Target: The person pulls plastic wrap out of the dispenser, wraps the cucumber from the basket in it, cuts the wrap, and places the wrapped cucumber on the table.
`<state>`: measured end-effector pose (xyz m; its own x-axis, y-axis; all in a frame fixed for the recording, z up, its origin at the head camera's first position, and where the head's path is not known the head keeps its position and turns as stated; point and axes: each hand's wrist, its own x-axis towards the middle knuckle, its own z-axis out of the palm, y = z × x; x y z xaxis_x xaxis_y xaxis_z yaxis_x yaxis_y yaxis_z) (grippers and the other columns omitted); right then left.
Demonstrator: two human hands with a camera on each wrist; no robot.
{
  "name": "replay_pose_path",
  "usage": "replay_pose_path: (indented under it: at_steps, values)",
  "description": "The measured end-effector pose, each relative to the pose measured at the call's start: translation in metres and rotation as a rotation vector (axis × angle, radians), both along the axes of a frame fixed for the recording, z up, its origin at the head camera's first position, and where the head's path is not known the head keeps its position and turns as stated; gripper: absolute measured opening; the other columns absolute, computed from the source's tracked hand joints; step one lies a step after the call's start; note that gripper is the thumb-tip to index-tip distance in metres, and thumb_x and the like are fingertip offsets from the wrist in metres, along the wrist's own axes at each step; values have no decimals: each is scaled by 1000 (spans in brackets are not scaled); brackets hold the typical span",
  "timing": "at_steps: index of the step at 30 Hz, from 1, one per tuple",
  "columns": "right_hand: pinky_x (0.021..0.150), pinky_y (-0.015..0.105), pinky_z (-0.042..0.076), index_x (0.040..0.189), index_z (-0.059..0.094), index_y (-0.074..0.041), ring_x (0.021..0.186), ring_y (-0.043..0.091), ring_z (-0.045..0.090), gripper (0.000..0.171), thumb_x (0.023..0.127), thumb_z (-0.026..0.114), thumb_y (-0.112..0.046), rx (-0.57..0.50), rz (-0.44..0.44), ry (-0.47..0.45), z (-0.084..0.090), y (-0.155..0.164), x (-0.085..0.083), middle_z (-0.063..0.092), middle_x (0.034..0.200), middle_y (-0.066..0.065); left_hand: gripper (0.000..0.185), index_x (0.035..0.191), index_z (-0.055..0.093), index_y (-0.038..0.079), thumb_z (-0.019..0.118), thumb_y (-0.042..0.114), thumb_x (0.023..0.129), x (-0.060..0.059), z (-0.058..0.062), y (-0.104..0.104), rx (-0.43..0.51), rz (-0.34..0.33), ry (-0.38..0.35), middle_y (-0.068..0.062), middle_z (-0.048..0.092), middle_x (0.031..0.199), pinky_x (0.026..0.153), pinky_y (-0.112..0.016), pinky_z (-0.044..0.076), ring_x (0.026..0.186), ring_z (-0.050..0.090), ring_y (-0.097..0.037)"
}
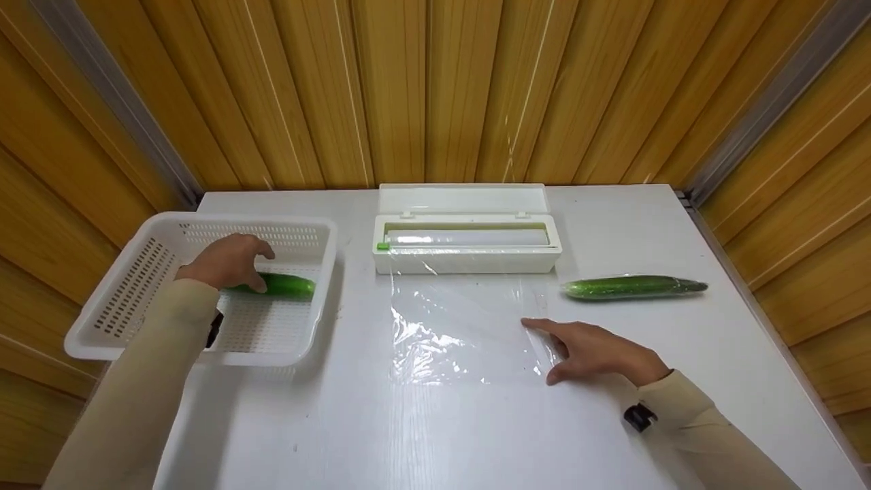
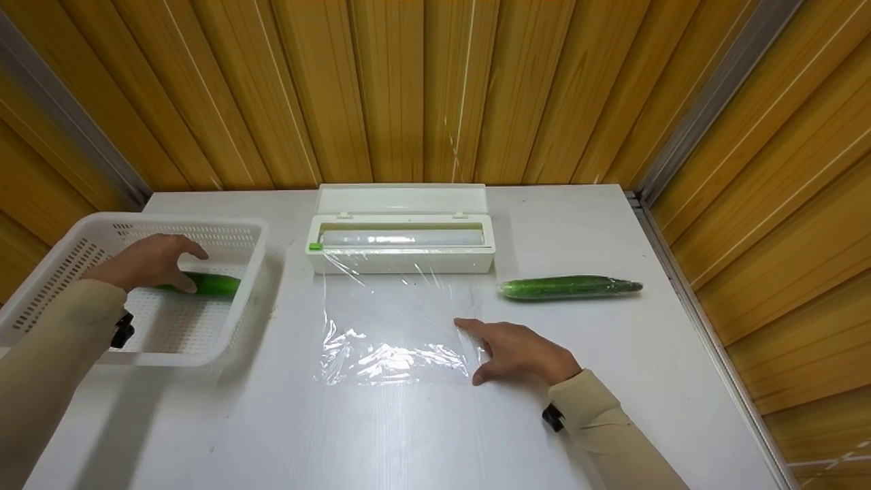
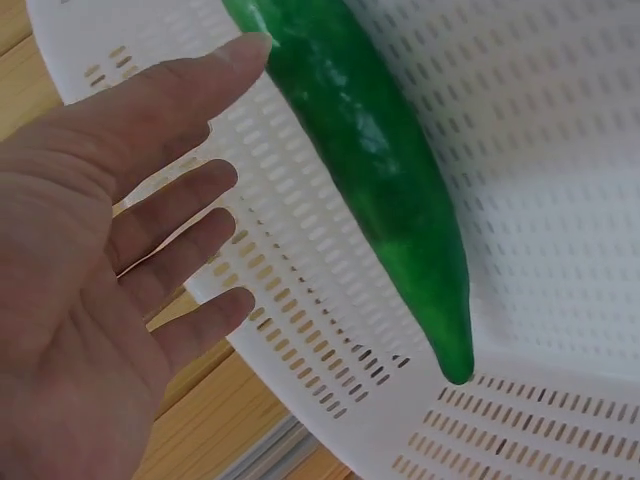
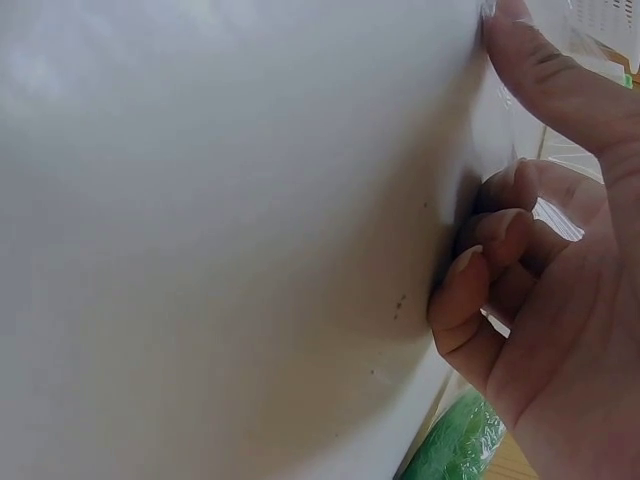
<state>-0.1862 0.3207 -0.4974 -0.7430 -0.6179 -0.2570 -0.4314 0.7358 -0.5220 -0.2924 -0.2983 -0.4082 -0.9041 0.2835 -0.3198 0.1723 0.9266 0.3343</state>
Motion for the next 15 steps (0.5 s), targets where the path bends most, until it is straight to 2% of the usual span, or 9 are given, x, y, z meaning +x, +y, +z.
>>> replay_pose_path:
  at_steps: [6,15]
  values:
    - [68,30,41,165,41,-24,71,6,45,100,81,93,-43,21,-11,0,0,-1,-1,51,79,-11,55,136,67,-5,86,-3,84,3,-15,-15,45,25,-45,-31,61,139,106,-66,45,124,57,-46]
    - [67,30,41,165,41,-23,69,6,44,102,80,93,-44,13,-16,-4,-1,1,-1,50,78,-11,50,132,70,-3,85,-4,84,-2,-21,-19,66,14,-37,-29,64,136,103,-66,47,120,58,-45]
